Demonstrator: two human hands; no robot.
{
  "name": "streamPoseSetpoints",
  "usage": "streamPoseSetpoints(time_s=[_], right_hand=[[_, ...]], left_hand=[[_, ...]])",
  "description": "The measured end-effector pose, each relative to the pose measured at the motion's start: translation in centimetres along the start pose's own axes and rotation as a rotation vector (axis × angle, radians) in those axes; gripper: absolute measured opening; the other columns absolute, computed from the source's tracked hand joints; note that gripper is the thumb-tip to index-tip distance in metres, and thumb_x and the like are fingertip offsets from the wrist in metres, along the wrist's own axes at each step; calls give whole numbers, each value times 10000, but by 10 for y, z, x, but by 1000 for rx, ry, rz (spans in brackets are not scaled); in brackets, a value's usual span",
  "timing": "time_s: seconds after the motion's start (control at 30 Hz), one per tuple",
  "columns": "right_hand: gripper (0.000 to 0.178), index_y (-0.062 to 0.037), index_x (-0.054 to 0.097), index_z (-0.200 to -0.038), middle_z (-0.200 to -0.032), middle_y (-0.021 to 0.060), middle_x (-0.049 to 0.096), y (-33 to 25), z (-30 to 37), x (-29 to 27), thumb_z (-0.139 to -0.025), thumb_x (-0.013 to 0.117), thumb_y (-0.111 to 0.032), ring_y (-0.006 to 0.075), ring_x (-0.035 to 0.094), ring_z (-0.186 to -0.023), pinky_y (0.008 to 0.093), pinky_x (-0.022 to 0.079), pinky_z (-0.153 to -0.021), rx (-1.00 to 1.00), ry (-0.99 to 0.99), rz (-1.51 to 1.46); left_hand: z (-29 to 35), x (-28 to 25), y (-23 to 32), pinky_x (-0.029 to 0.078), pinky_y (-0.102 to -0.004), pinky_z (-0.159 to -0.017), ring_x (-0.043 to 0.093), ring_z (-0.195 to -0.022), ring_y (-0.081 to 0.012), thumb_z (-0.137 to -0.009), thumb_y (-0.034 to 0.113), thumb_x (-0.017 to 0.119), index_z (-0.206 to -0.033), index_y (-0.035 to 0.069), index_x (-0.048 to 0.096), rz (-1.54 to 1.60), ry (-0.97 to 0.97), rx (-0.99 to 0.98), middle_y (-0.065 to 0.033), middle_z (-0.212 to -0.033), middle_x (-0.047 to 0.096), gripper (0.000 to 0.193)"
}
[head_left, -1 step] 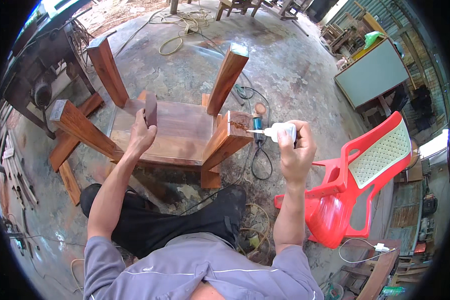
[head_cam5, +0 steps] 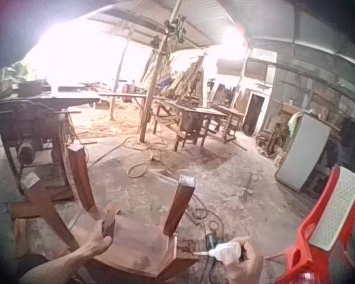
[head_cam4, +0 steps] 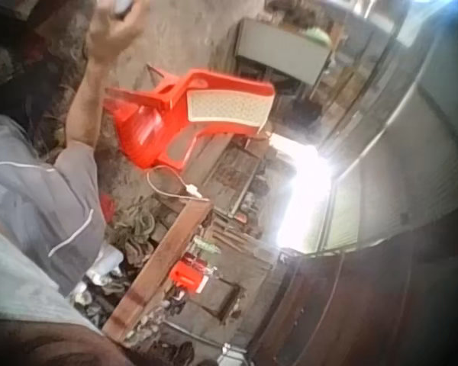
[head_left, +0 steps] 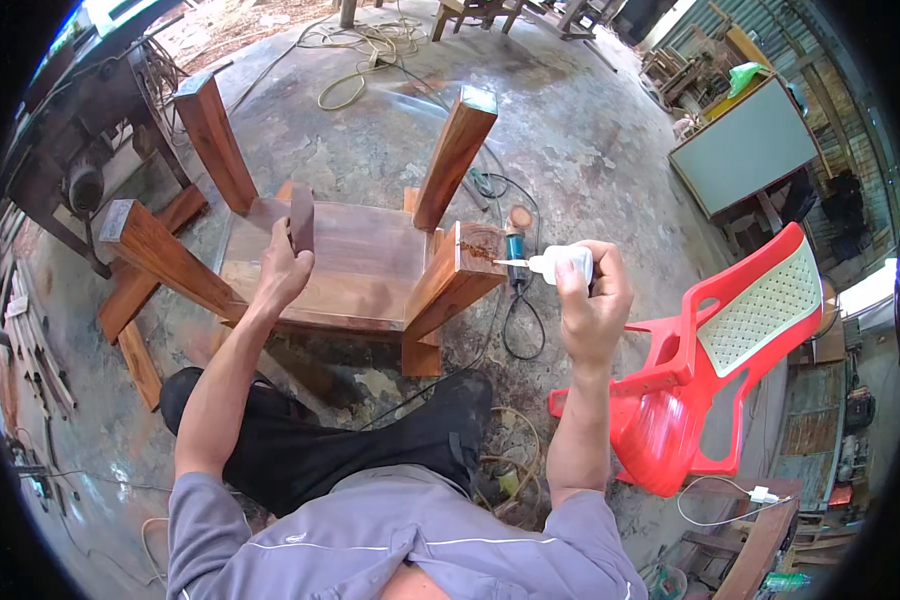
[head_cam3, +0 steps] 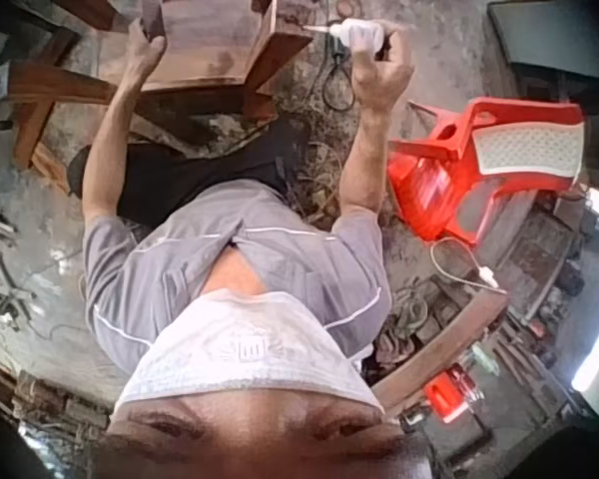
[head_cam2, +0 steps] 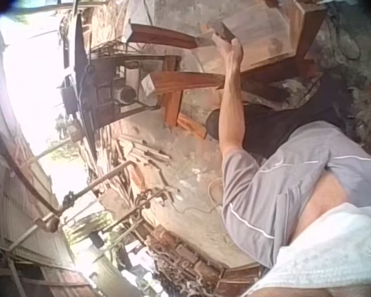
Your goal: Assembling a small wooden table by applying glue and using a pneumatic nail gun.
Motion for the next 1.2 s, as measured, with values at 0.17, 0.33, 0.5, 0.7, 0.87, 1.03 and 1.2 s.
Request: streamPoseSetpoints(time_s=[0.17,0.33,0.5,0.7,0.87,1.03,1.2], right_hand=[[139,-21,641,-994,-796,-21,621,8,0,0,-930,696,-131,17,504,-667,206,392,-555,30,3,-58],[196,-32,650,-1057,-765,-23,599,60,25,3,-990,626,-214,17,489,-614,204,370,-495,388,20,-451],[312,-35,622,-1211,-847,23,637,139,83,14,-1033,578,-287,83,565,-659,234,437,-544,576,70,-873],[346,-35,567,-1295,-1118,69,689,286,198,-11,-987,695,-128,144,669,-947,295,560,-784,669,362,-907],[399,-46,619,-1247,-1117,105,704,445,305,-87,-886,757,-147,228,694,-995,383,557,-870,898,562,-195],[457,-61,648,-1211,-1013,99,700,582,335,-172,-789,807,-142,238,684,-954,395,550,-830,910,655,314],[539,-109,636,-1239,-1156,162,675,671,338,-223,-746,847,-156,363,635,-1117,477,496,-947,1044,660,587]], left_hand=[[-3,2,-5,496,-454,-1012,649,-1173,-425,-855,77,563,-1473,-11,373,26,-2,13,-307,-1247,651,653],[-5,1,-4,469,-417,-1048,605,-1237,-345,-851,69,552,-1461,-36,389,85,-13,70,-261,-1290,617,641],[-6,17,13,430,-256,-645,502,-761,-104,-784,120,555,-1154,13,519,276,-115,188,-14,-893,526,386],[1,46,-53,497,-288,-599,608,-776,-152,-808,78,525,-1285,-13,498,267,-326,-112,-141,-1083,644,486],[25,40,-120,480,-263,-593,594,-718,-147,-843,57,521,-1199,-2,530,358,-191,-307,-122,-1054,672,360],[65,60,-133,364,-257,-435,436,-468,-113,-843,29,540,-998,31,577,389,-130,-402,-18,-702,508,159],[101,89,-112,379,-291,-427,481,-471,-163,-847,14,464,-970,28,526,190,-186,-508,-51,-680,527,139]])
Point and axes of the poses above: each hand's wrist, its own z-axis away from the middle knuckle, its own x-axis out of the palm, y = z × x, the point moved 10 cm from there along -z, towards the middle knuckle
